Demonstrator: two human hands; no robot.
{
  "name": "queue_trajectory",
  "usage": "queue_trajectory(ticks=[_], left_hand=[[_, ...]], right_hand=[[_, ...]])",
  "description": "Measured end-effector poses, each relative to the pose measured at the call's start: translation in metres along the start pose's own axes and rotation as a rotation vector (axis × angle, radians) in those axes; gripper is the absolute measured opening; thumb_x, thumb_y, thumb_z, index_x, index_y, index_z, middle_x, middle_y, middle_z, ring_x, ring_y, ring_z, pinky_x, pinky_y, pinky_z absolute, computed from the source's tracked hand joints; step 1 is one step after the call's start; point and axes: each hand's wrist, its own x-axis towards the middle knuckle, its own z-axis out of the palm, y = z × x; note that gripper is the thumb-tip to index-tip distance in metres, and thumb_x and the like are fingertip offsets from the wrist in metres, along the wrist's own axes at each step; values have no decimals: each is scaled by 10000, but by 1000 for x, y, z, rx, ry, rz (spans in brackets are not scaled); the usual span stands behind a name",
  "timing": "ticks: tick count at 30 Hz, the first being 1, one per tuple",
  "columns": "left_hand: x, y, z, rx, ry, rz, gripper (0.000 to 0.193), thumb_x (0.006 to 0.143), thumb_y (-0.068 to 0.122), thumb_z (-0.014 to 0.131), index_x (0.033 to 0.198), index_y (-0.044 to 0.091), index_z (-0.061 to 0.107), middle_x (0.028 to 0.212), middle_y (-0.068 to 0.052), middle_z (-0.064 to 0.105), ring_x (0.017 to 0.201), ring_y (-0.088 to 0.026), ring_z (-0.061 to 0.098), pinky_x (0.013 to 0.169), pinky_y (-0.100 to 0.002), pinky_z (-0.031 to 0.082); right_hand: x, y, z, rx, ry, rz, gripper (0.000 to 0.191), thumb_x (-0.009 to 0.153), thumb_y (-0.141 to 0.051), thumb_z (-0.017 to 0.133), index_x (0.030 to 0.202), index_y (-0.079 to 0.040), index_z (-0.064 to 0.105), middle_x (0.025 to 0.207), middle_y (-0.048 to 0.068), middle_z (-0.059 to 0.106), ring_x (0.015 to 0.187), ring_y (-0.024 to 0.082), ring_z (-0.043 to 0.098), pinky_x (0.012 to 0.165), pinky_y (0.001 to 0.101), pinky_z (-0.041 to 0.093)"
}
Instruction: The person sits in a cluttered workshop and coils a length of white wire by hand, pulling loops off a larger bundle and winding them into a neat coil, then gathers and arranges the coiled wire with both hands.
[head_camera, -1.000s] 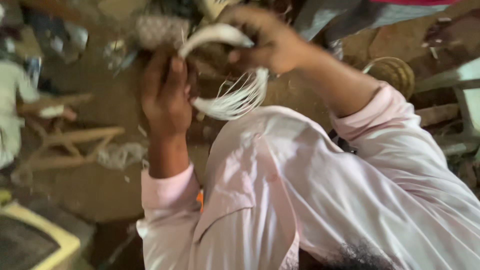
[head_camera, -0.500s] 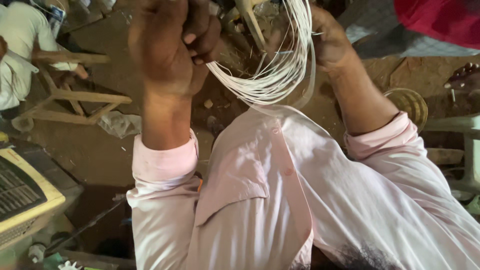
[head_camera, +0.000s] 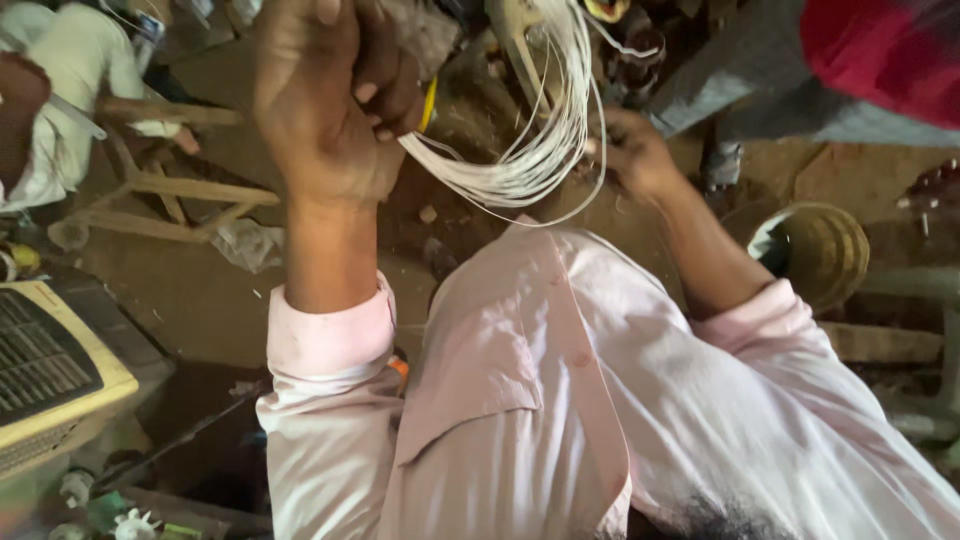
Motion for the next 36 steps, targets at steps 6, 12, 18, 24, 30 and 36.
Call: queue_trajectory(ticks=[6, 12, 18, 24, 30, 36], left_hand=[[0, 2, -3, 31, 19, 7, 245, 1161, 258, 562, 982, 106, 491, 705, -35, 325, 497, -110, 245, 471, -280, 224], [0, 8, -15, 87, 153, 53, 295, 1155, 271, 632, 945, 94, 524, 655, -14, 314, 476, -115, 260, 473, -305, 233], [6, -6, -23, 44, 71, 44, 288, 1119, 318, 638, 955, 103, 538, 654, 5, 312, 468, -95, 255, 432, -269, 213], [9, -16, -28, 15, 102, 99, 333, 1175, 306, 626, 950, 82, 526, 654, -21, 329, 479, -120, 273, 444, -288, 230], [6, -31, -13, 159, 155, 242, 291, 1171, 252, 555, 975, 38, 531, 755, -46, 446, 535, -128, 344, 475, -295, 284], [6, -60, 6, 232, 91, 273, 307, 1199, 247, 536, 992, 20, 541, 801, -43, 501, 554, -107, 369, 494, -280, 299]], right_hand=[[-3, -14, 1, -5, -74, 23, 192, 982, -78, 685, 1162, -9, 681, 952, 24, 718, 764, 81, 624, 673, 235, 503], [-32, -5, -23, -229, 43, 151, 141, 977, -137, 727, 1039, -17, 688, 770, 33, 659, 635, 99, 541, 555, 254, 386], [-39, 8, -32, -277, -64, 121, 123, 930, -125, 752, 983, -18, 724, 819, 48, 701, 713, 108, 607, 632, 268, 463], [-44, 4, -18, -719, -109, -81, 224, 870, -115, 807, 1050, 2, 745, 1005, 100, 747, 857, 156, 668, 768, 294, 535], [-59, -76, 20, -747, 160, -423, 377, 903, -173, 845, 1194, 7, 685, 1126, 139, 721, 936, 186, 710, 818, 292, 576], [-47, -137, 102, -1057, 11, -793, 874, 728, -207, 909, 1406, 69, 432, 1353, 292, 559, 1207, 468, 621, 1024, 460, 505]])
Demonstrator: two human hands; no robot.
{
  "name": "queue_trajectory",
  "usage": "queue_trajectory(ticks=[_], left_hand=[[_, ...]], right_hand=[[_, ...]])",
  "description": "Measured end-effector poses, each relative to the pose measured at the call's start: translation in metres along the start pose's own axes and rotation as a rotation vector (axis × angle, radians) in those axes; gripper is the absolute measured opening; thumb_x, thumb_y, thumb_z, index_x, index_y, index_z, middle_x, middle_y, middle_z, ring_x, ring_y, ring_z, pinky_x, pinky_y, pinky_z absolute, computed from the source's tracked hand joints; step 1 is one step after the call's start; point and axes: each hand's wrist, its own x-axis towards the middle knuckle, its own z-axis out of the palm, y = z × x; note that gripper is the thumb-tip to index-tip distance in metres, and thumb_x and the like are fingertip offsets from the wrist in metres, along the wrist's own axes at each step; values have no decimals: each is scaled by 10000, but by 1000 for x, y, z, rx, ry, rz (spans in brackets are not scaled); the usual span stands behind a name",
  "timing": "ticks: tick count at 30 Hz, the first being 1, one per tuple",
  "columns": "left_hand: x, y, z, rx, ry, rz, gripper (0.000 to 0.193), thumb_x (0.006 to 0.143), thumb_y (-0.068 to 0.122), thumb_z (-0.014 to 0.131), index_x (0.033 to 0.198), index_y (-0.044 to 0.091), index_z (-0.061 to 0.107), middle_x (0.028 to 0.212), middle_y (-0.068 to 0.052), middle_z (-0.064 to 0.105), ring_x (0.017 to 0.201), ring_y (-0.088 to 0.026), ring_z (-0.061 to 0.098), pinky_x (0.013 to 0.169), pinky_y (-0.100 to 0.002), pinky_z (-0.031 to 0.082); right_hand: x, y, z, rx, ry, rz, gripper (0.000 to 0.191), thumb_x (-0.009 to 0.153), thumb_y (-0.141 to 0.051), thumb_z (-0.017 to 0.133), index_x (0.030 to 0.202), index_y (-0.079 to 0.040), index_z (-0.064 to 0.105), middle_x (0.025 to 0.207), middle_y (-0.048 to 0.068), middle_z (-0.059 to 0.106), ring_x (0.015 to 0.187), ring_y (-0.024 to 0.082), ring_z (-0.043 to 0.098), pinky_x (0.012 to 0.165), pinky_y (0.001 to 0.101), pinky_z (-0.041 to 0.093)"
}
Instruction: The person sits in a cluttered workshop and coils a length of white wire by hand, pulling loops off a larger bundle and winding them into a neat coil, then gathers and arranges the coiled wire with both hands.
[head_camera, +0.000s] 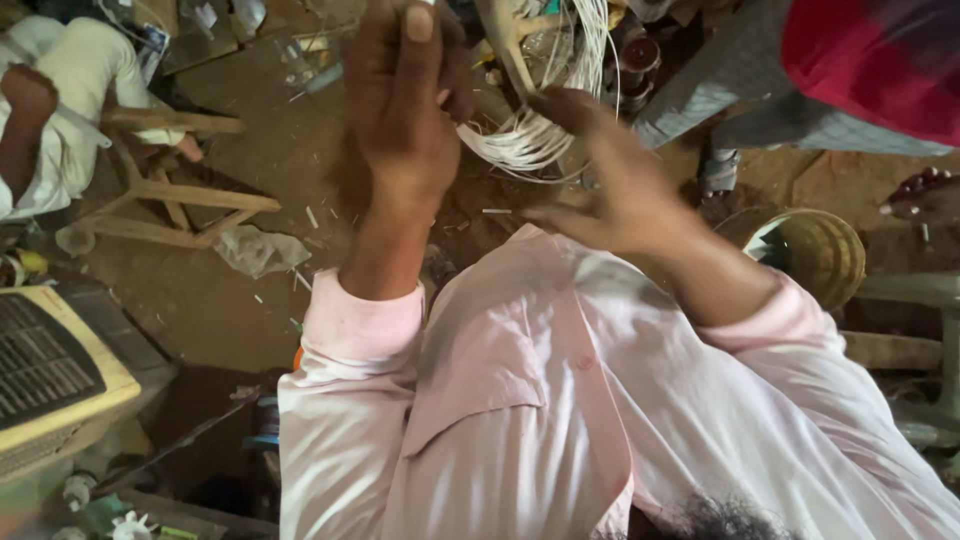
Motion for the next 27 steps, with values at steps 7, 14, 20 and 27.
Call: queue_trajectory(ticks=[7, 14, 20, 27], left_hand=[[-9, -3, -18, -60, 124, -137, 217, 1162, 253, 528, 1074, 55, 544, 749, -10, 444, 525, -82, 334, 455, -255, 275], [-6, -11, -43, 7, 159, -379, 224, 1105, 273, 580, 1092, 53, 618, 697, 33, 452, 568, -61, 370, 506, -261, 304], [-2, -19, -54, 334, -109, -301, 274, 1110, 280, 584, 1125, 17, 662, 820, 35, 523, 746, -57, 433, 661, -252, 364], [12, -19, -63, 451, -323, -255, 239, 1095, 231, 565, 1088, 21, 678, 864, -11, 600, 800, -82, 544, 738, -279, 473]], right_hand=[[2, 38, 93, -245, -340, 156, 389, 989, -352, 794, 1239, -142, 583, 980, 157, 714, 825, 393, 677, 656, 529, 506], [19, 34, 79, -134, -339, 131, 662, 825, -298, 795, 1393, -69, 545, 1059, 189, 710, 870, 386, 682, 700, 489, 543], [58, 5, 26, -26, -96, -145, 749, 714, -377, 842, 1286, 22, 571, 1194, 225, 647, 1113, 381, 638, 907, 482, 529], [102, 21, 5, -102, 107, -48, 311, 957, -158, 810, 1172, 16, 668, 1203, 179, 644, 1046, 344, 626, 888, 431, 520]])
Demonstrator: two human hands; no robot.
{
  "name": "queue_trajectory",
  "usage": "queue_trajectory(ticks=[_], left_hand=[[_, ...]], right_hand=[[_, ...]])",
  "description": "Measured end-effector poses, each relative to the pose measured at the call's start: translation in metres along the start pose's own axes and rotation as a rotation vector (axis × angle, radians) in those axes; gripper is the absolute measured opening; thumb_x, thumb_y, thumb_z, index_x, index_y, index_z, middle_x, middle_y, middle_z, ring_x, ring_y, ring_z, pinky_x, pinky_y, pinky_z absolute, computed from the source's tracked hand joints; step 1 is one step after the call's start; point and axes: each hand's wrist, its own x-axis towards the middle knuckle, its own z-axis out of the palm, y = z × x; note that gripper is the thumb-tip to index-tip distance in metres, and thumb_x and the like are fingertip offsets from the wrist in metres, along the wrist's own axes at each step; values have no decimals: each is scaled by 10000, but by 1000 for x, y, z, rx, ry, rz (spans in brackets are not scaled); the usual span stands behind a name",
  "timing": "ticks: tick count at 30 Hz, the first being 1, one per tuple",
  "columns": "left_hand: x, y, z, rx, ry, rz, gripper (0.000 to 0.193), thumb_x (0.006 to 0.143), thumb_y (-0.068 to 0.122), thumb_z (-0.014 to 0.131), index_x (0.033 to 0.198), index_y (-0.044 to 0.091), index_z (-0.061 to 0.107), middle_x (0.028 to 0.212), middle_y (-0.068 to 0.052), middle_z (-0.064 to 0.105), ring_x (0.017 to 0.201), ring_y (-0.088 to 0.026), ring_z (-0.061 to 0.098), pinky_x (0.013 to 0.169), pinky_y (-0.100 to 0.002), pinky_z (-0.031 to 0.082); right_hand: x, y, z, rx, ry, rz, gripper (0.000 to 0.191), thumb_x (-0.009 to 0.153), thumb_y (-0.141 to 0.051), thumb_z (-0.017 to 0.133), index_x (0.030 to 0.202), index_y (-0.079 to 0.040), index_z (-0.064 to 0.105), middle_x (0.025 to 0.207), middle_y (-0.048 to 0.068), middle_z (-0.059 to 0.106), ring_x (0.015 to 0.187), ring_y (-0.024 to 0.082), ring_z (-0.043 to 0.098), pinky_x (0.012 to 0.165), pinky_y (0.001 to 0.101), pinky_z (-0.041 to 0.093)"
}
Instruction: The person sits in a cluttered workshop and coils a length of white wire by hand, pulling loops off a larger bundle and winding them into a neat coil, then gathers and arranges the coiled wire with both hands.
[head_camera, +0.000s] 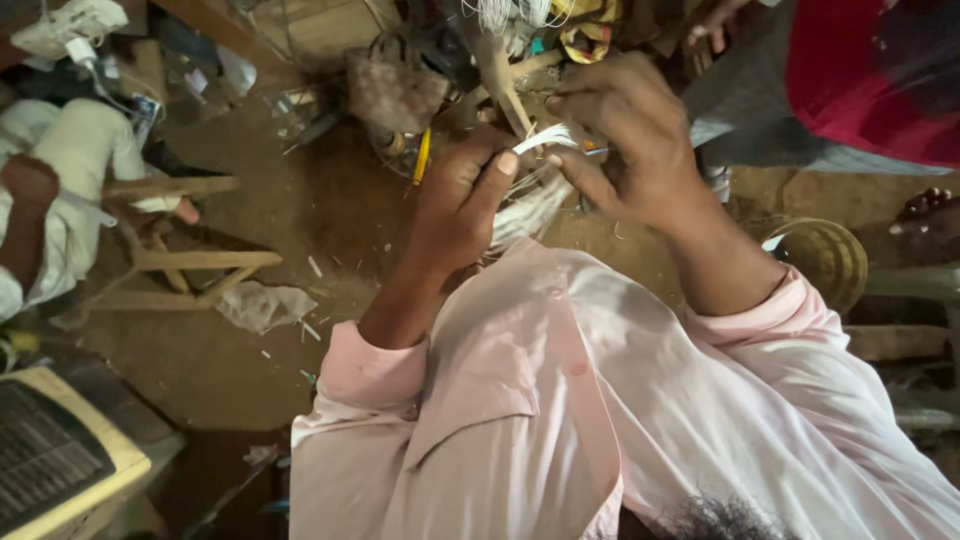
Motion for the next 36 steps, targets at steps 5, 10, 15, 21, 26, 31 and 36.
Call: queue_trajectory(ticks=[5, 10, 15, 21, 26, 31, 36], left_hand=[[16, 0, -20, -192, -159, 40, 201, 1124, 178, 537, 1143, 6, 638, 955, -39, 639, 907, -81, 562, 825, -286, 499], [29, -11, -25, -109, -213, 44, 194, 1095, 175, 564, 1133, -3, 628, 933, -46, 657, 875, -82, 595, 801, -286, 520], [41, -19, -9, -120, -216, -3, 184, 1059, 198, 654, 1100, 19, 660, 896, -59, 647, 829, -81, 573, 744, -286, 509], [50, -13, 21, -90, -26, 7, 177, 1001, 140, 692, 1137, 27, 692, 921, -65, 718, 840, -90, 652, 756, -276, 540], [52, -22, 63, 41, 162, -88, 160, 966, 112, 697, 1107, 52, 745, 888, -67, 752, 793, -79, 683, 718, -262, 551], [41, -23, 97, 138, 287, -59, 188, 929, 136, 757, 1105, 73, 736, 865, -88, 738, 720, -129, 692, 678, -275, 547], [37, -12, 110, 344, 332, -185, 253, 869, 175, 772, 1112, 106, 753, 845, -104, 745, 641, -194, 710, 615, -300, 539]], right_hand=[[10, 7, 21, 293, -79, 214, 166, 996, -96, 751, 1087, 16, 671, 1027, 134, 686, 879, 246, 687, 750, 315, 516], [0, 10, 33, 417, 19, 333, 118, 970, -58, 754, 1034, 18, 692, 966, 127, 690, 818, 209, 669, 716, 304, 497], [-4, 25, 22, 331, 8, 300, 140, 968, -59, 778, 1052, 18, 695, 985, 139, 698, 852, 229, 689, 751, 309, 518], [0, 54, -2, 304, -36, 240, 180, 956, -103, 777, 1082, 9, 717, 1109, 147, 686, 1002, 264, 683, 810, 324, 530], [-8, 76, -19, 280, -99, 180, 302, 886, -211, 850, 1047, -5, 698, 1114, 134, 670, 1020, 269, 667, 879, 374, 514], [-15, 92, -28, 255, -183, 75, 304, 844, -229, 879, 1004, -34, 709, 1072, 102, 683, 993, 284, 653, 898, 400, 456], [-19, 90, -29, 289, -194, 58, 259, 817, -158, 861, 980, -45, 694, 1050, 85, 691, 1008, 270, 652, 918, 407, 453]])
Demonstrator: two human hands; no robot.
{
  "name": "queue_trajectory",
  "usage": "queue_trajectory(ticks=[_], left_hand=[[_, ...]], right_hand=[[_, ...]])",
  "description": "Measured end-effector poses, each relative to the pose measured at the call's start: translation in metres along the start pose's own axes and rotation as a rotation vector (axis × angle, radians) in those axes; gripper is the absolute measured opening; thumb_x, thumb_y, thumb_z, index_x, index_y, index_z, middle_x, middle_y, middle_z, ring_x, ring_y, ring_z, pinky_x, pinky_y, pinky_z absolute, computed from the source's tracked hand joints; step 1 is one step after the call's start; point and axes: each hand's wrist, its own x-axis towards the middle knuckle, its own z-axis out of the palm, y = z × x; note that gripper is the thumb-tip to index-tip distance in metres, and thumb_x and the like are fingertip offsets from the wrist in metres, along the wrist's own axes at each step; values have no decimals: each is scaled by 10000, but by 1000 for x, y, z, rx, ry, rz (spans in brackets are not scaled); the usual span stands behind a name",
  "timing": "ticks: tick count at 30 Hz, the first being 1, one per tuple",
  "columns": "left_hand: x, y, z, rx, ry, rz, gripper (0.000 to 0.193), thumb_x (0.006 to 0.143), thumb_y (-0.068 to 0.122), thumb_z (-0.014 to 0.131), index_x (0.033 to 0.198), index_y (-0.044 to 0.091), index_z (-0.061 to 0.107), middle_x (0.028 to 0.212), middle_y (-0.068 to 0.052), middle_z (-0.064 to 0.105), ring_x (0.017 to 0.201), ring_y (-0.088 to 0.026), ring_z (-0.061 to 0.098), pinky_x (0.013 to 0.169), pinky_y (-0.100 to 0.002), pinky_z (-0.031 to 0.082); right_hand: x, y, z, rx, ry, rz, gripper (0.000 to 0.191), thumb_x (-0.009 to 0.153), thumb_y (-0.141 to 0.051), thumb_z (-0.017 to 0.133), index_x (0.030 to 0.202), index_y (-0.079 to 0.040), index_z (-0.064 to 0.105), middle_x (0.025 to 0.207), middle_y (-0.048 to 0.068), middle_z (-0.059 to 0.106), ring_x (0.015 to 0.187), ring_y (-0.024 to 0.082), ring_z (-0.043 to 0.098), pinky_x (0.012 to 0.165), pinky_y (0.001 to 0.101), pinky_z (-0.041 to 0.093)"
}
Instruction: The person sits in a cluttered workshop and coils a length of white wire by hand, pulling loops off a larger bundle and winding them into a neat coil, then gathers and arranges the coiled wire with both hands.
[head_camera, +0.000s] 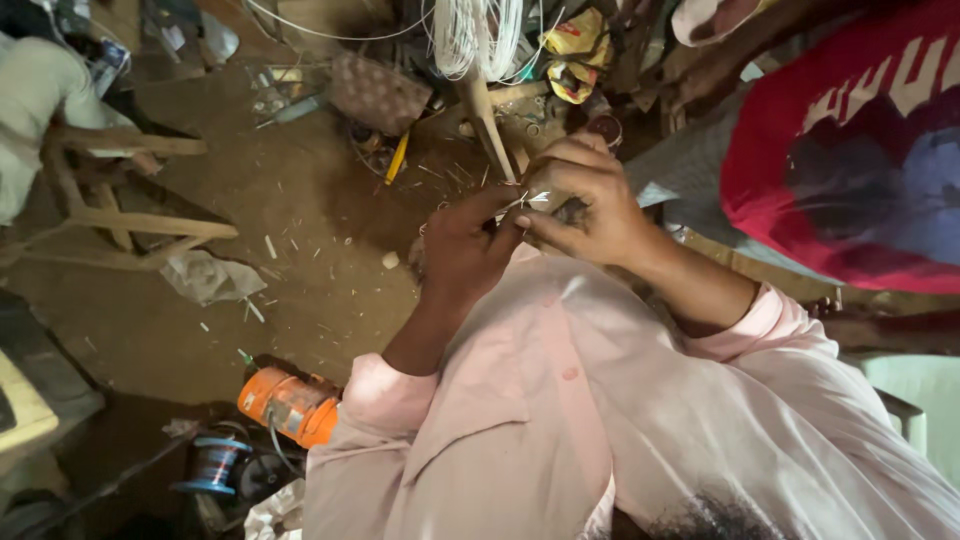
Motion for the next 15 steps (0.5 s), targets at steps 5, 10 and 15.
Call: queue_trajectory(ticks=[5, 10, 15], left_hand=[[-3, 12, 6, -15, 39, 56, 230, 920, 195, 736, 1142, 137, 747, 940, -83, 770, 761, -194, 771, 660, -305, 578], [-7, 14, 7, 62, -56, -44, 202, 907, 220, 724, 1093, 151, 760, 862, -66, 765, 718, -203, 766, 626, -325, 562], [-10, 9, 7, 134, -68, 5, 211, 893, 273, 727, 1058, 148, 767, 797, -106, 719, 654, -266, 707, 593, -375, 521]], right_hand=[[-9, -2, -9, 39, -53, 40, 175, 864, -86, 786, 994, -43, 677, 1104, 118, 684, 1056, 289, 662, 932, 409, 464], [-11, 8, -22, 139, -187, 9, 113, 930, 20, 681, 1039, -5, 661, 1129, 148, 668, 1065, 317, 673, 906, 406, 535], [-10, 15, -19, 169, -190, 4, 147, 891, 38, 692, 1029, 1, 657, 1073, 138, 664, 1037, 322, 685, 892, 405, 547]])
